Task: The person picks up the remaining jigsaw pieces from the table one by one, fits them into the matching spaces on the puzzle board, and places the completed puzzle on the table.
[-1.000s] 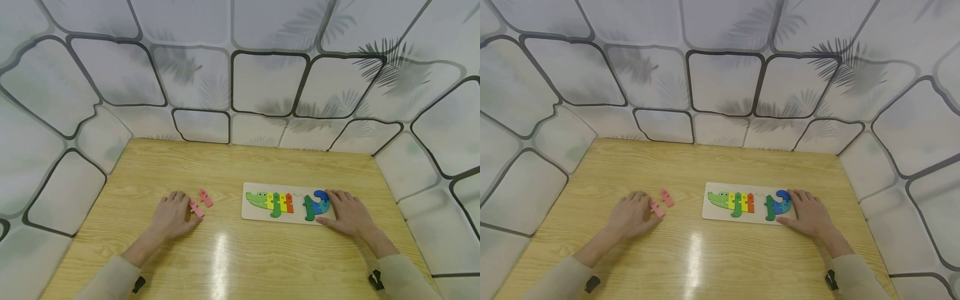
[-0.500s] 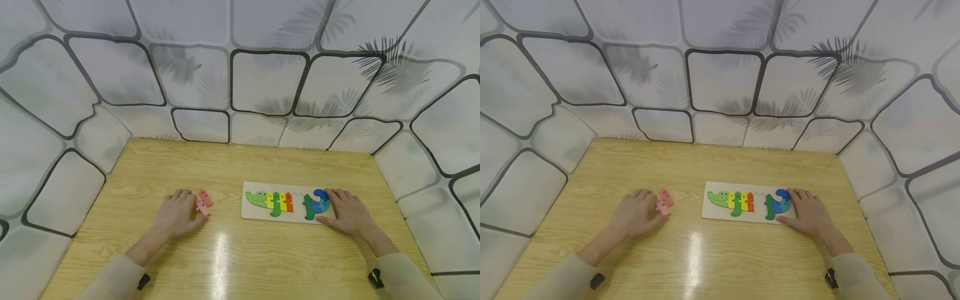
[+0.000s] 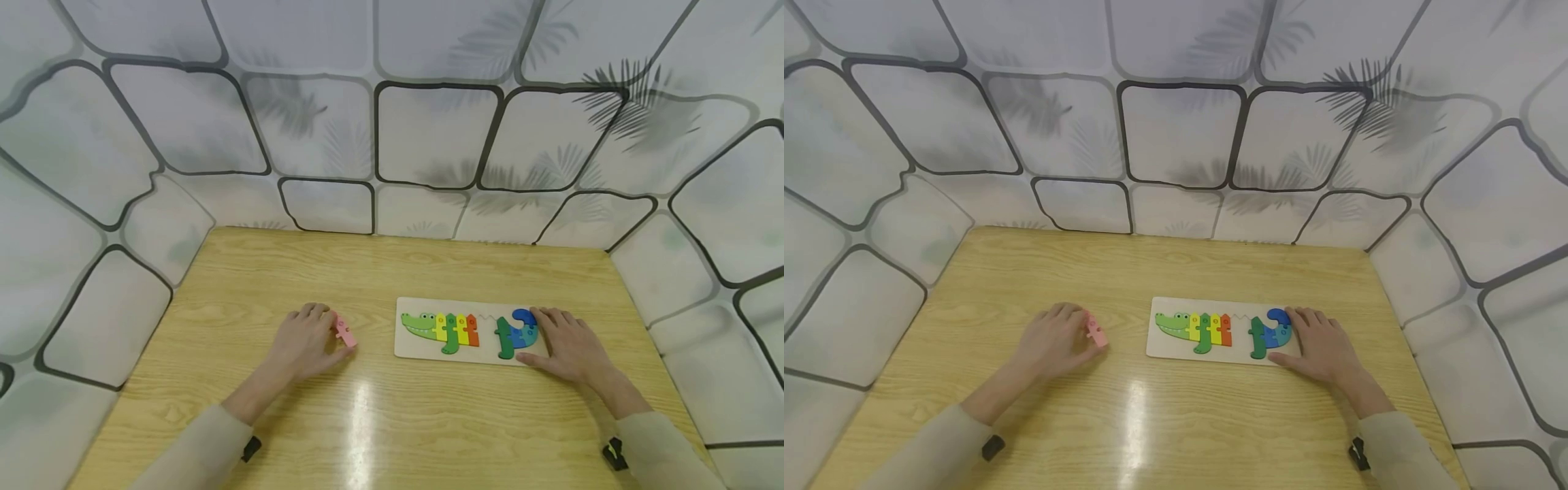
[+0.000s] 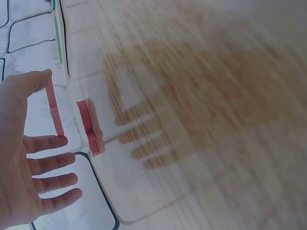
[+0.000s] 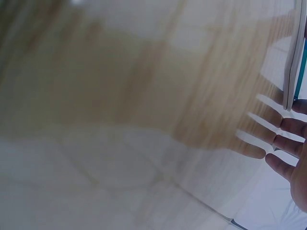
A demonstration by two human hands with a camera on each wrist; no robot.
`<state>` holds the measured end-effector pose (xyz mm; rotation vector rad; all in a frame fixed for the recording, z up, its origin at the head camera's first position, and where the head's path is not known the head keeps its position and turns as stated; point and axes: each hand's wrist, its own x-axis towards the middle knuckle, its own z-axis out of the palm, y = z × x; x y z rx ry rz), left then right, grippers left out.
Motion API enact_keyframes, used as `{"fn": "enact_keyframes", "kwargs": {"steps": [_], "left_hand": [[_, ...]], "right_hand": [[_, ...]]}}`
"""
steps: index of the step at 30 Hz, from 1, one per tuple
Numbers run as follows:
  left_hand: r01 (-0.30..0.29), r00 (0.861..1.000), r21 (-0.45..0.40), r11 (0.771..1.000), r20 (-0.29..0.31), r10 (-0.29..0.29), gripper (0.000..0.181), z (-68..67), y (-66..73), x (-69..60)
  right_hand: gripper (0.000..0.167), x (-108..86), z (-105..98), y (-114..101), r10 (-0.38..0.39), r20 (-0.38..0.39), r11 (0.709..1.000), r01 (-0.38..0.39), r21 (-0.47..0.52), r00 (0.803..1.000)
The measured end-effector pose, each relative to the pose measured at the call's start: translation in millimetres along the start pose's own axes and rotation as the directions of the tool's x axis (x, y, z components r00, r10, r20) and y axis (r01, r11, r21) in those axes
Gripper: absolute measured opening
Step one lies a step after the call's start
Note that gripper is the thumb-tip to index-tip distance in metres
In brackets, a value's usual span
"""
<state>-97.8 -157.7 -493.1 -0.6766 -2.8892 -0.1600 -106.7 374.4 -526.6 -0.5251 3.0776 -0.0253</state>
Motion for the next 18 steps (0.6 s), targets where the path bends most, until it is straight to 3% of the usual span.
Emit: {"fn": "enact_keyframes", "kwargs": {"steps": [10,18], "left_hand": [[-0.021,0.999,-0.039,0.999,0.048,0.023,0.052,1.1,12.5,14.2],[-0.060,0.997,-0.032,0.998,0.046,0.061,0.063,2.6,23.9,24.7]], "right_hand": [[0.107,0.3,5.8,1.1,-0.004,-0.034,1.000,0.004,-0.004,0.999],[0.108,-0.2,7.2,1.7,0.006,-0.020,1.000,-0.006,-0.001,1.000]]}}
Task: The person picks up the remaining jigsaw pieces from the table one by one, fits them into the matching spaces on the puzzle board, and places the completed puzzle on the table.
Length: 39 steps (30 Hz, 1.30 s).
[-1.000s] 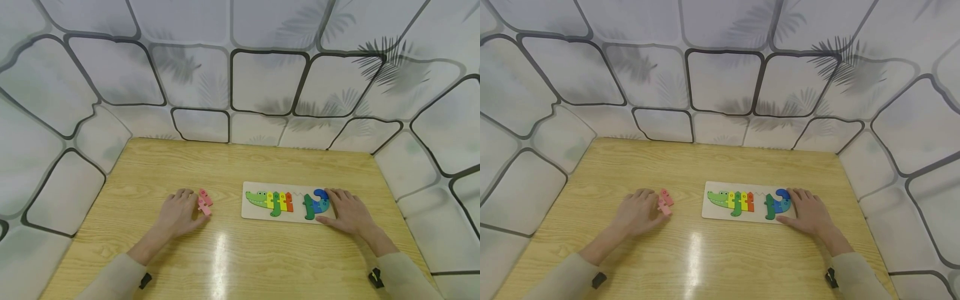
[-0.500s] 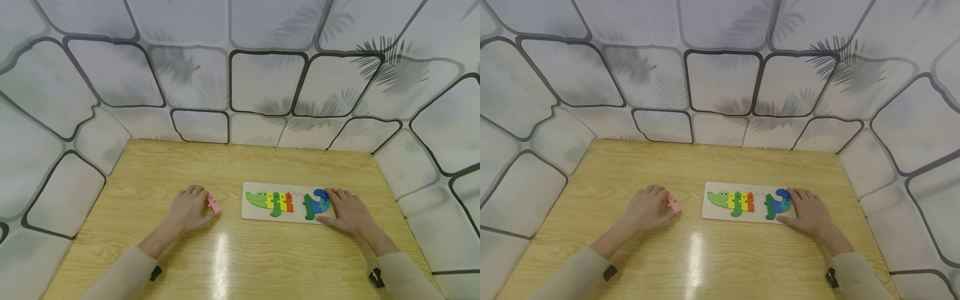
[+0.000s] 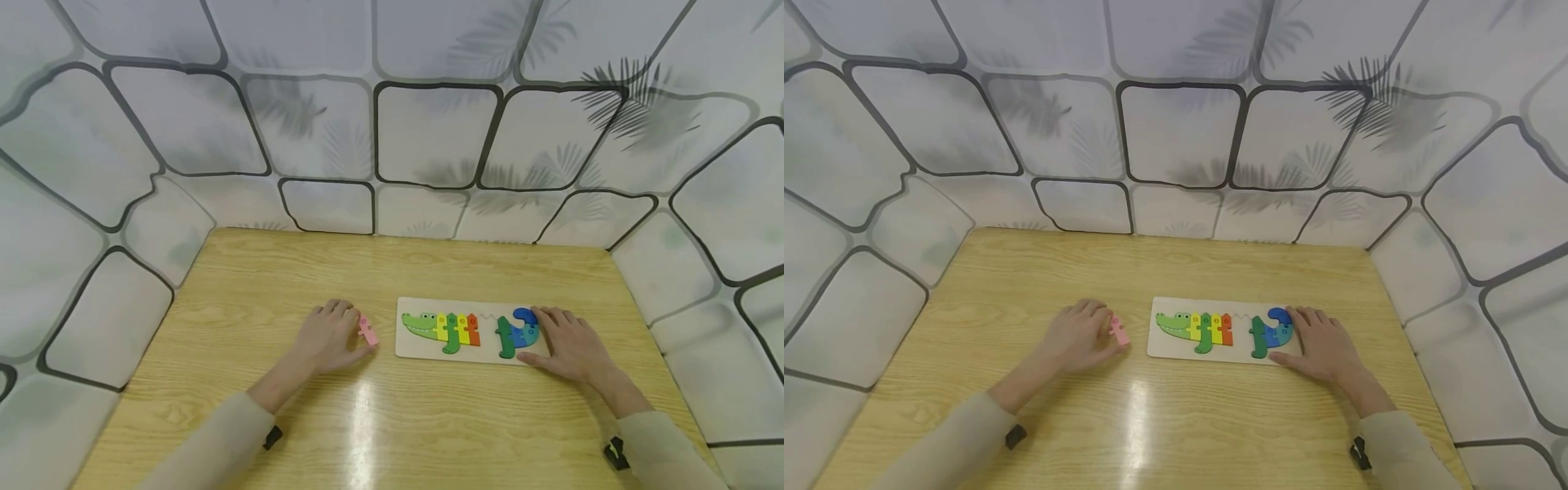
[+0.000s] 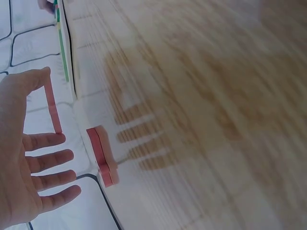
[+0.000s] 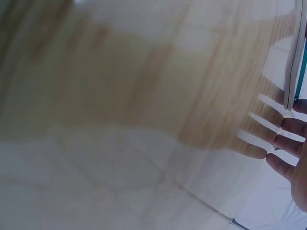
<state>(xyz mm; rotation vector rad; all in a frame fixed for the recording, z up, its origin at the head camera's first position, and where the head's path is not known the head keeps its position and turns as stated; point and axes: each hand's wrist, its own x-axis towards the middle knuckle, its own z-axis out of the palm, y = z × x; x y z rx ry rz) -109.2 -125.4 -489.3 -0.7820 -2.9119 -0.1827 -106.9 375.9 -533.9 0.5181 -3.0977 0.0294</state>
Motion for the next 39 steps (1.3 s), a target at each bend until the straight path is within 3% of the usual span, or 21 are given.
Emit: {"fn": "enact_keyframes", "kwargs": {"steps": [15,21,27,39], "left_hand": [[-0.020,0.998,0.006,1.000,0.066,0.020,0.070,0.8,19.3,22.8],[-0.064,0.996,0.016,0.998,0.067,0.063,0.072,1.8,27.3,31.9],[-0.094,0.989,-0.010,0.996,0.111,0.094,0.079,1.5,36.1,40.2],[-0.141,0.978,-0.059,0.988,0.144,0.148,0.073,10.8,44.3,48.4]], "right_hand": [[0.108,1.3,-3.5,0.0,-0.004,0.022,1.000,0.004,-0.007,1.000],[0.109,1.9,-3.6,0.0,-0.003,0.032,1.000,0.003,-0.004,0.999],[0.109,1.6,-2.6,1.5,0.001,0.035,1.000,-0.001,-0.007,0.999],[0.109,0.8,-2.4,1.6,0.002,0.032,1.000,-0.002,-0.004,0.999]]}}
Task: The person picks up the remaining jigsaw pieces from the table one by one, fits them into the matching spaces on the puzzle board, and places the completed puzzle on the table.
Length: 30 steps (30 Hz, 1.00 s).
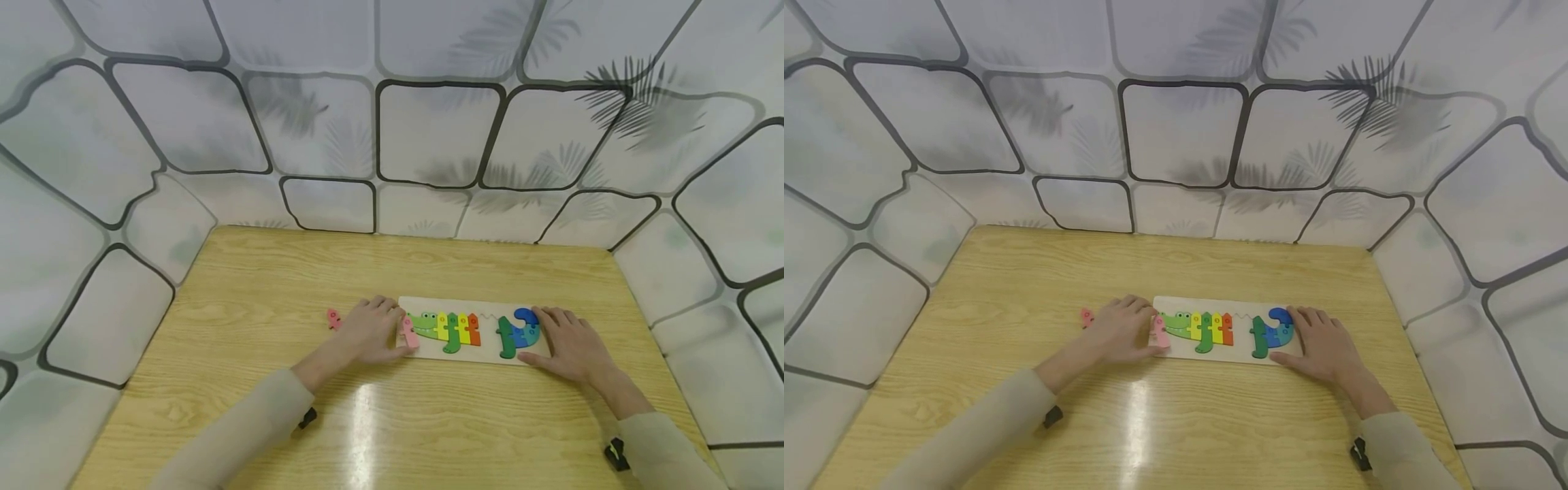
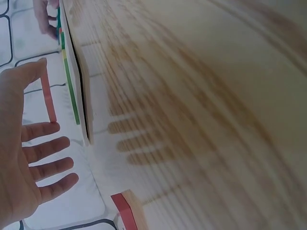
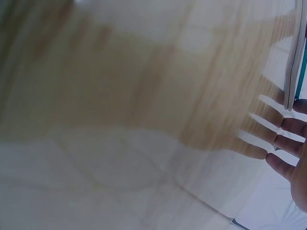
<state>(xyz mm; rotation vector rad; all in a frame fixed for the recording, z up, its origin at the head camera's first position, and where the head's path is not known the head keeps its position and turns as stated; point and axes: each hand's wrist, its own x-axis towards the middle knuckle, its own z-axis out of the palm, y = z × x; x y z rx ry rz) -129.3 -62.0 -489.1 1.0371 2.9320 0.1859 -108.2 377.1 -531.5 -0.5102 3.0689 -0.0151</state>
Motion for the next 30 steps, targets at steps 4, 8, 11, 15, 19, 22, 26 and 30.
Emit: {"fn": "enact_keyframes", "kwargs": {"steps": [4,8,11,15,19,22,26,30], "left_hand": [[-0.029,1.000,0.004,1.000,-0.004,0.029,0.070,1.6,2.3,4.4],[-0.044,0.999,0.020,0.999,0.001,0.044,0.069,2.6,5.5,9.9],[-0.051,0.999,0.040,0.998,0.016,0.051,0.070,2.3,8.4,14.6],[-0.056,0.998,0.049,0.997,0.042,0.054,0.072,1.5,12.4,21.1],[-0.060,0.997,0.037,0.998,0.059,0.058,0.073,1.5,16.4,27.1],[-0.065,0.996,0.027,0.998,0.069,0.063,0.073,2.2,19.4,31.3],[-0.077,0.994,0.023,0.997,0.079,0.075,0.074,3.1,22.8,36.3],[-0.099,0.992,0.019,0.995,0.074,0.098,0.074,3.1,25.1,40.7]], "right_hand": [[0.109,-0.1,-1.0,-0.6,-0.002,0.000,1.000,0.002,0.000,1.000],[0.109,-0.5,-1.6,-1.3,0.000,-0.002,1.000,0.000,0.005,1.000],[0.109,-0.5,-1.5,-1.5,0.000,-0.007,1.000,0.001,0.007,1.000],[0.109,-0.3,-1.2,-1.2,-0.001,-0.011,1.000,0.001,0.002,1.000],[0.109,-0.4,-1.7,-0.9,-0.002,-0.009,1.000,0.002,-0.001,1.000],[0.109,-0.4,-1.8,-1.0,-0.002,-0.006,1.000,0.002,0.001,1.000],[0.109,0.0,-2.0,-1.5,-0.001,-0.006,1.000,0.001,0.004,1.000],[0.109,0.1,-2.0,-1.8,0.000,-0.005,1.000,0.000,0.005,1.000]]}}
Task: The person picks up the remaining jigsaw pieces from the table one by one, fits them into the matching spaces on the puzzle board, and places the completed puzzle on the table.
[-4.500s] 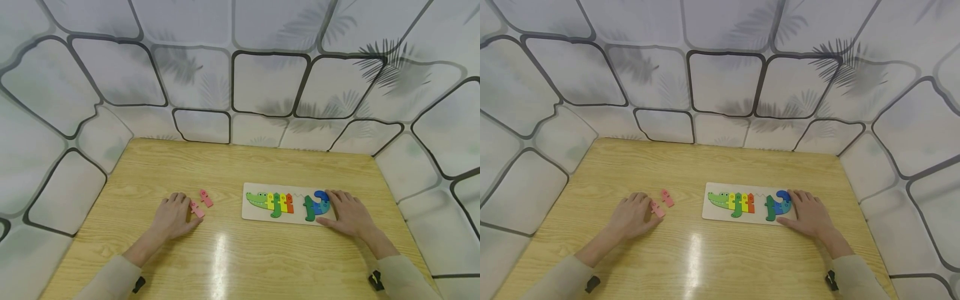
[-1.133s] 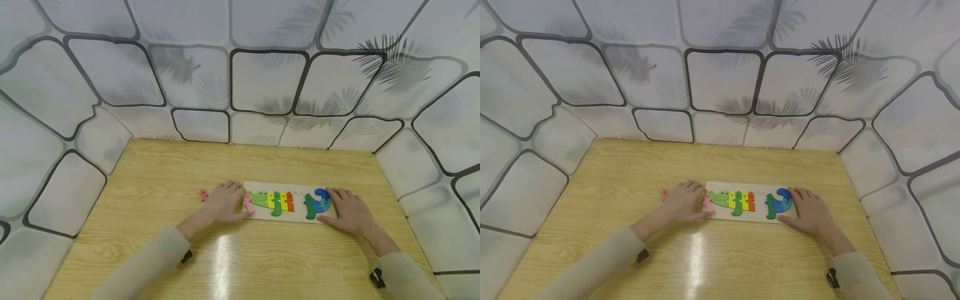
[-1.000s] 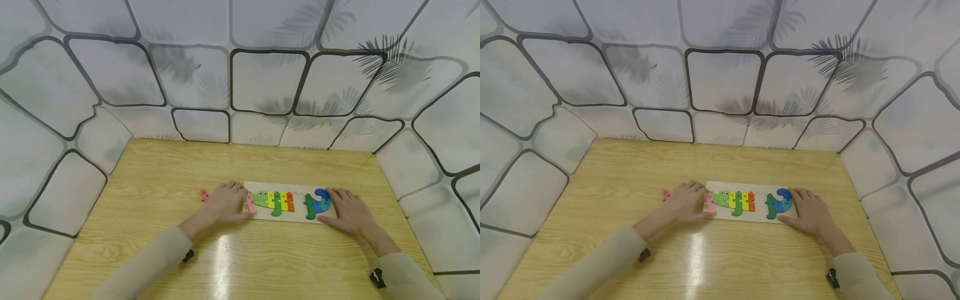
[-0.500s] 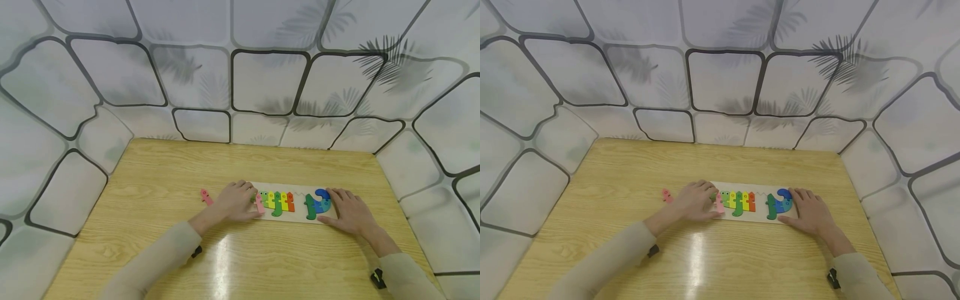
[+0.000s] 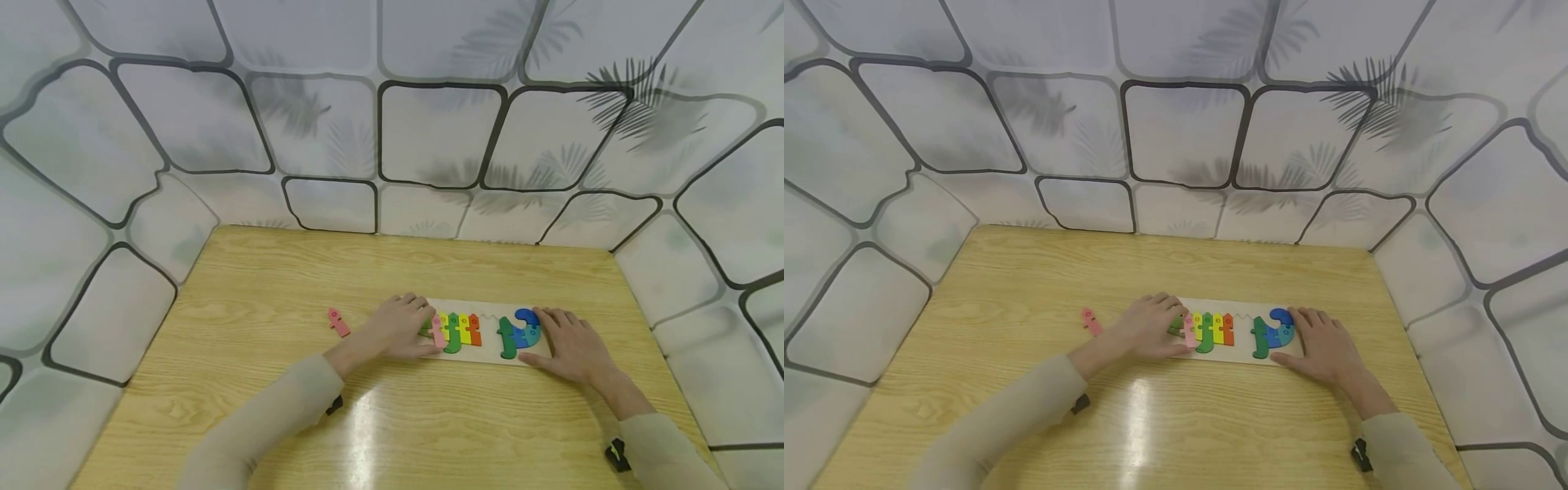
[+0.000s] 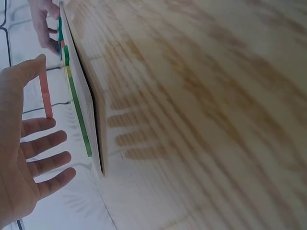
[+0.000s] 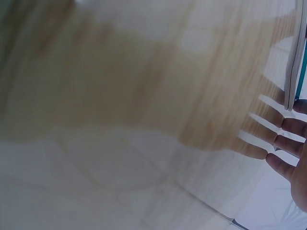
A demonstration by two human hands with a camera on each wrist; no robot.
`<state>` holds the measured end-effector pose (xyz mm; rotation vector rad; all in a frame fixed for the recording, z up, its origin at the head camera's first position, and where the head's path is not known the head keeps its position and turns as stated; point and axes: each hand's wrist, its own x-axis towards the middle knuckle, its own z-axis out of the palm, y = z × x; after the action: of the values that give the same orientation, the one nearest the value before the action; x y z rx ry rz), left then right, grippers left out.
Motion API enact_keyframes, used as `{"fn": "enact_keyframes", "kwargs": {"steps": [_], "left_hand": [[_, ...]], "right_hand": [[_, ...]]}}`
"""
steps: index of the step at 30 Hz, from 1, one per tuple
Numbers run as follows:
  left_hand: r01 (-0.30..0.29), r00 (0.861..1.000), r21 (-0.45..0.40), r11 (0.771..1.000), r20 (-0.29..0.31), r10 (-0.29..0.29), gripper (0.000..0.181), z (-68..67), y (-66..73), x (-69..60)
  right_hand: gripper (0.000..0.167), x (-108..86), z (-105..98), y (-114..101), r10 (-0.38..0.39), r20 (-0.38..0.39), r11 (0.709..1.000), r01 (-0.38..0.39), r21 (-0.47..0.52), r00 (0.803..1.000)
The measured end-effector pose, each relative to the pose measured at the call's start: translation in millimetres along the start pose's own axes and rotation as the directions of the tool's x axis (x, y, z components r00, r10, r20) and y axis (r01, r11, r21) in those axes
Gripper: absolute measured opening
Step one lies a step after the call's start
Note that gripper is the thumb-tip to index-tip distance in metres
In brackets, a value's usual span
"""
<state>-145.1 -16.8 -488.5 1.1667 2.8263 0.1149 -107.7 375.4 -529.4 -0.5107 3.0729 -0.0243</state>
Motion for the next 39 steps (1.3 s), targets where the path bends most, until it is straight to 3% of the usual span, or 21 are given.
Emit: {"fn": "enact_keyframes", "kwargs": {"steps": [12,19,28,39], "left_hand": [[-0.047,0.999,0.036,0.998,0.014,0.046,0.077,-2.4,10.2,16.2],[-0.080,0.997,0.034,0.996,-0.005,0.081,0.075,2.6,15.2,26.0],[-0.083,0.997,0.062,0.995,0.013,0.082,0.073,2.3,21.9,35.7],[-0.119,0.993,0.072,0.990,-0.006,0.119,0.072,2.5,32.5,45.9]], "right_hand": [[0.108,-0.1,1.1,0.9,-0.006,-0.006,1.000,0.006,0.002,1.000],[0.108,-0.8,1.8,0.9,-0.006,-0.007,1.000,0.006,-0.003,1.000],[0.108,-0.4,1.2,1.6,-0.006,-0.012,1.000,0.006,0.004,1.000],[0.108,-0.5,-0.8,-0.2,-0.008,-0.007,1.000,0.008,0.001,1.000]]}}
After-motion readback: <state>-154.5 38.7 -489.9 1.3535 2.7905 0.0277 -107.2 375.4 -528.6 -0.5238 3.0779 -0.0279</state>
